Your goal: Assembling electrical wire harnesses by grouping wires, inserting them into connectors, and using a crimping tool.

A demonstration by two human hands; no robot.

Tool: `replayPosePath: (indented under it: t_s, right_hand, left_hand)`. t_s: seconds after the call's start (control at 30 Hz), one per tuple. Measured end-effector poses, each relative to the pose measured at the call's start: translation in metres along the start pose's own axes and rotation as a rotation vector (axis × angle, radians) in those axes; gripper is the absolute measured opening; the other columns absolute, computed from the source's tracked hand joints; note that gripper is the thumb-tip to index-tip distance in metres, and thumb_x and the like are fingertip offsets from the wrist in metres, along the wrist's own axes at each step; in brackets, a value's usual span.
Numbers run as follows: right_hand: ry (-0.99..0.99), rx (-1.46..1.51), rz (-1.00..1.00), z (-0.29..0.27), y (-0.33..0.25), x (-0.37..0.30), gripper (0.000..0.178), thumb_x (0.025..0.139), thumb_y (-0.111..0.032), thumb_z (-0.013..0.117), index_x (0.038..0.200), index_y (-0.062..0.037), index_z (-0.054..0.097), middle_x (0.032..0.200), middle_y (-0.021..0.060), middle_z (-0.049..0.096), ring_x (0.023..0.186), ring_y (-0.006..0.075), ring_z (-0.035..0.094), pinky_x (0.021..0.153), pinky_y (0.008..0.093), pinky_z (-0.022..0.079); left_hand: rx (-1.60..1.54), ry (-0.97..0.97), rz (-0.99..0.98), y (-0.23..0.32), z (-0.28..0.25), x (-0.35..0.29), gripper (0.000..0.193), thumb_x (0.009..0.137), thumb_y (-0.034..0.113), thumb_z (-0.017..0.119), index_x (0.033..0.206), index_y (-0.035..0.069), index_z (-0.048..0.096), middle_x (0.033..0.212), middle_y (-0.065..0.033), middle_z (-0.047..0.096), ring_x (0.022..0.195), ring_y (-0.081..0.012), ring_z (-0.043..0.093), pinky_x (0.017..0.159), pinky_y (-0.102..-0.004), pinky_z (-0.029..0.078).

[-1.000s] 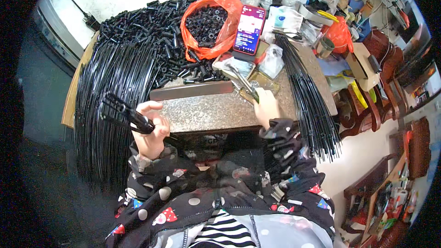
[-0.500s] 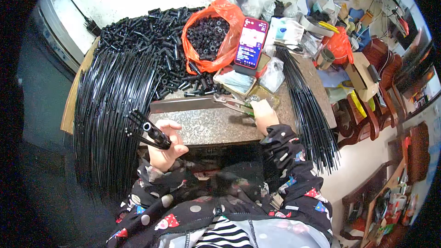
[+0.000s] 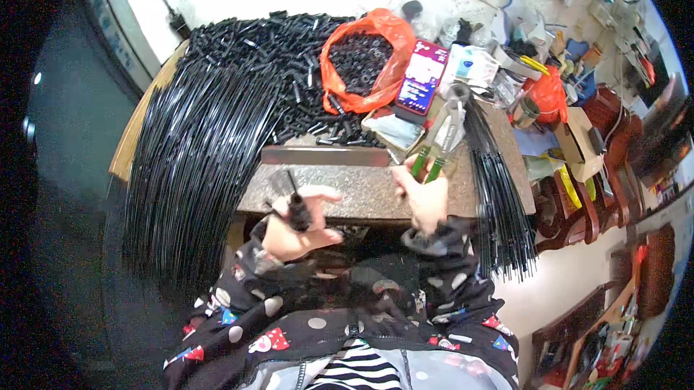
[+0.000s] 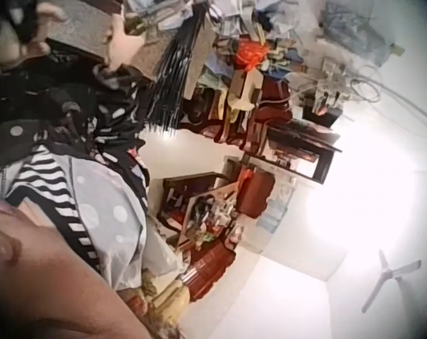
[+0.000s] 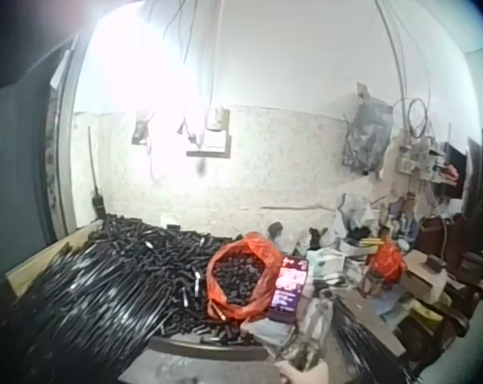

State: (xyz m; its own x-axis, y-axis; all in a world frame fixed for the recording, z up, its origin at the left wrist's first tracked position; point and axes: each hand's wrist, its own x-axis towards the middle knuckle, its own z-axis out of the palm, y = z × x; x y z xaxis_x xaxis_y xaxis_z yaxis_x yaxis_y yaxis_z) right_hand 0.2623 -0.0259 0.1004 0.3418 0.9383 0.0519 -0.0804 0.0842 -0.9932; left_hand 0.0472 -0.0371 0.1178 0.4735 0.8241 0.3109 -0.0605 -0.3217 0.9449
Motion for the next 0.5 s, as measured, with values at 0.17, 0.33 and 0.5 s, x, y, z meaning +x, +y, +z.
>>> replayPosePath:
  t_s: [0.17,0.33,0.5]
  right_hand:
    - [-0.145,0.312,0.091,0.049,-0.036,-0.071,0.013,0.075,0.003,0.059,0.08,-0.0016,0.048,0.071,0.005,0.056,0.059,0.0122,0.054,0.051,0.0225,0.043]
    - [-0.163,0.362,-0.102,0.056,-0.025,-0.089,0.017,0.074,0.0,0.062,0.084,-0.0015,0.049,0.074,0.0042,0.057,0.069,0.0126,0.057,0.065,0.024,0.045]
    - [-0.178,0.377,-0.098,0.061,-0.029,-0.099,0.021,0.074,-0.002,0.064,0.086,-0.0011,0.048,0.076,0.0051,0.058,0.071,0.0126,0.057,0.067,0.0243,0.045]
  left_hand:
    - [-0.464,0.136,-0.092,0.007,0.033,0.005,0.071,0.06,0.007,0.077,0.119,-0.003,0.04,0.063,0.0047,0.048,0.057,-0.0039,0.047,0.055,-0.0206,0.041]
    - [-0.422,0.178,-0.015,0.014,0.033,-0.007,0.06,0.063,0.012,0.077,0.112,-0.001,0.045,0.064,0.0075,0.052,0.056,0.0006,0.042,0.051,-0.0145,0.036]
    - [-0.231,0.121,-0.063,0.018,0.027,-0.017,0.071,0.067,0.007,0.073,0.122,-0.007,0.031,0.067,-0.0001,0.054,0.066,-0.0087,0.058,0.061,-0.0214,0.045]
